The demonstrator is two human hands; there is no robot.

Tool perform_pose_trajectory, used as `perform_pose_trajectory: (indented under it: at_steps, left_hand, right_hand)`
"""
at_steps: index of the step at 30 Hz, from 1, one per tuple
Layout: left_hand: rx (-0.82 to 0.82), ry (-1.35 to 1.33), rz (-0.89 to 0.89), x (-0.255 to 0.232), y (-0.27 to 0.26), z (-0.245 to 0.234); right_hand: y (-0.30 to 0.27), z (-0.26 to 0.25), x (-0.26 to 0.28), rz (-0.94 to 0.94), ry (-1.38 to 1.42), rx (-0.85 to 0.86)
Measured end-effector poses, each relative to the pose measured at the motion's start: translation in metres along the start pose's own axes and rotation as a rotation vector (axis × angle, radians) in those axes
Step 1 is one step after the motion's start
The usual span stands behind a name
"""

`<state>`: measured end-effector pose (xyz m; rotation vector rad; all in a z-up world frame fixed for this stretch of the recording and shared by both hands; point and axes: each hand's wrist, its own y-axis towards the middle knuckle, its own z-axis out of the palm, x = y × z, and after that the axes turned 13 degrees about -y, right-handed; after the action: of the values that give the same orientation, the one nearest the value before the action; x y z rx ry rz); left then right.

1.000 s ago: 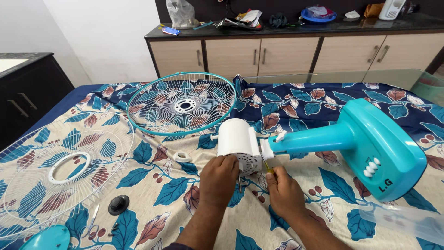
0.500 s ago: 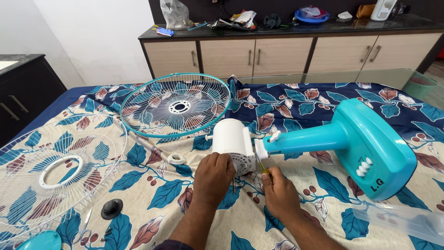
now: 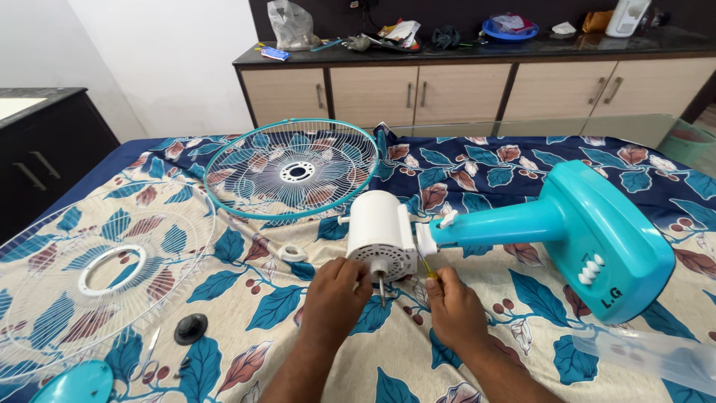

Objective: The person disassembles a teal and white LG desk fan on a floral tablecloth. Using a yellow screwdriver, they remove screws from the motor housing and base, then detach the rear motor cover and base plate, leaving the components separated on the table.

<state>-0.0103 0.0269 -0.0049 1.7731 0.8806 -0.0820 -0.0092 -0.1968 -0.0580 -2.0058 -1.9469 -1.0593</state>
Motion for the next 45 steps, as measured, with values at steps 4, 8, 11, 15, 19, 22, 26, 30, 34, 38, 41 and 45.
perform_pose_trajectory:
  at_steps: [4, 8, 11, 15, 19, 22, 26, 30, 34, 38, 41, 45]
  left_hand:
    - [0.002, 0.008, -0.089, 0.004, -0.016, -0.034]
    - [0.005, 0.005, -0.247, 0.017, -0.039, -0.090]
    - [0.036, 0.074, -0.434, 0.028, -0.064, -0.139]
    - [0.078, 0.311, -0.550, 0.039, -0.092, -0.189]
    - [0.198, 0.430, -0.531, 0.044, -0.109, -0.213]
    - [0.166, 0.402, -0.532, 0.042, -0.113, -0.216]
    - [0.046, 0.410, -0.671, 0.034, -0.119, -0.226]
    - [-0.086, 0.514, -0.797, 0.031, -0.136, -0.247]
    - [-0.028, 0.560, -0.762, 0.035, -0.160, -0.258]
    - [-0.067, 0.547, -0.599, 0.034, -0.177, -0.259]
    - [-0.108, 0.521, -0.559, 0.032, -0.179, -0.259]
    - [-0.126, 0.481, -0.592, 0.025, -0.175, -0.259]
  right_hand:
    - [-0.002, 0.002, -0.003, -0.067, -0.001, -0.056]
    - [-0.002, -0.002, -0.005, -0.002, -0.012, 0.043]
    - [-0.003, -0.003, -0.005, 0.020, -0.024, 0.088]
    - [-0.003, -0.003, -0.003, 0.008, -0.029, 0.080]
    - [-0.004, -0.003, -0.003, 0.001, -0.034, 0.095]
    - [-0.007, -0.005, 0.002, -0.015, -0.039, 0.043]
    - [-0.025, -0.014, 0.013, -0.214, -0.036, -0.198]
    - [-0.046, -0.020, 0.041, -0.556, -0.031, -0.251]
    - [-0.076, -0.002, 0.098, -0.638, -0.025, 0.083]
    - [-0.079, 0.025, 0.163, -0.771, -0.008, 0.248]
    - [-0.071, 0.050, 0.202, -0.794, -0.079, 0.247]
    - [-0.061, 0.085, 0.232, -0.738, -0.189, 0.192]
